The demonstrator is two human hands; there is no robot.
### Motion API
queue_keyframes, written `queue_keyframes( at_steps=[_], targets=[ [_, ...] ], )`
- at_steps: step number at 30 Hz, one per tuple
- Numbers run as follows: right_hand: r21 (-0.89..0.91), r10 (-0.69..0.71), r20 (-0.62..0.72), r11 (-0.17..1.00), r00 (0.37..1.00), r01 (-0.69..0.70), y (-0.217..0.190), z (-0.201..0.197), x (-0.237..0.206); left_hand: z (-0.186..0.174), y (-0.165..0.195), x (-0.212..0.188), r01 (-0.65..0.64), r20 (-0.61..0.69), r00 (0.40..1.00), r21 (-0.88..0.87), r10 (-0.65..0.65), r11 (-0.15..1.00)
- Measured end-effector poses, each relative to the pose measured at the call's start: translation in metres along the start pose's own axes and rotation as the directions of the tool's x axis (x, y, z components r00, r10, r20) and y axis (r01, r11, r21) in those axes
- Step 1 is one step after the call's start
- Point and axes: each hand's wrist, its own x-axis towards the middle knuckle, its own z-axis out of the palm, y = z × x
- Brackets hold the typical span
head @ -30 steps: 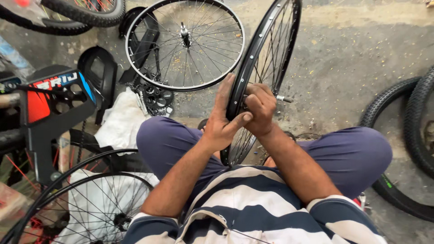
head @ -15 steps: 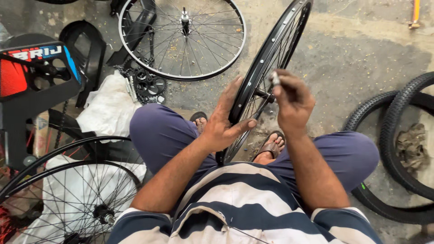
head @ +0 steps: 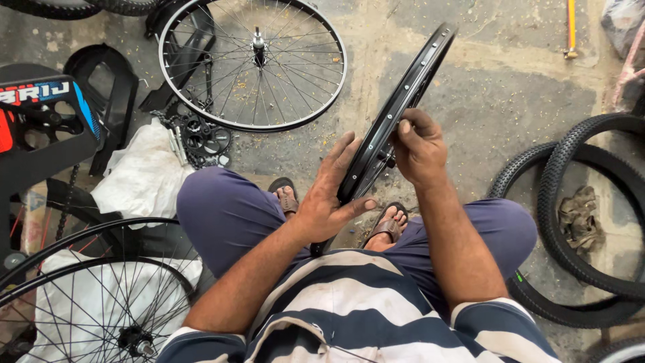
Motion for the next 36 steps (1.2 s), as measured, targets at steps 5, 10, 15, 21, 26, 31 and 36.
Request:
queue_keyframes(
  at_steps=[5,10,15,21,26,31,36],
  targets=[
    [-0.006,0.067,-0.045,0.998,0.997,-0.068,-0.01,0.012,0.002,0.003,0.002,0.0,0.001,0.006,1.0,0.007,-0.001,1.0],
    [-0.121,0.118,0.012,0.986,0.993,-0.116,-0.033,0.043,0.006,0.002,0.003,-0.001,-0.014,0.002,1.0,0.005,0.014,1.0],
    [-0.949,-0.564,0.298,-0.085,0.77,0.305,-0.03,0.077,0.004,0.003,0.005,0.0,0.0,0.008,1.0,0.024,0.0,1.0],
    [-0.822,-0.398,0.056,0.502,0.916,0.268,-0.017,0.05,-0.02,0.006,0.008,-0.001,0.001,0.017,1.0,0.018,-0.002,1.0],
    [-0.137,-0.035,0.076,0.99,0.996,0.046,-0.041,-0.003,-0.011,0.011,0.007,-0.001,-0.049,0.018,0.999,0.033,0.048,0.998],
    [-0.024,0.346,0.247,0.936,0.905,-0.351,-0.054,0.016,0.006,0.016,0.003,-0.002,-0.061,0.035,0.998,0.084,0.058,0.995],
    [-0.959,-0.46,0.063,0.218,0.886,0.181,-0.038,0.075,-0.017,0.013,0.001,-0.004,-0.061,0.022,0.998,0.097,0.06,0.993]
  ],
)
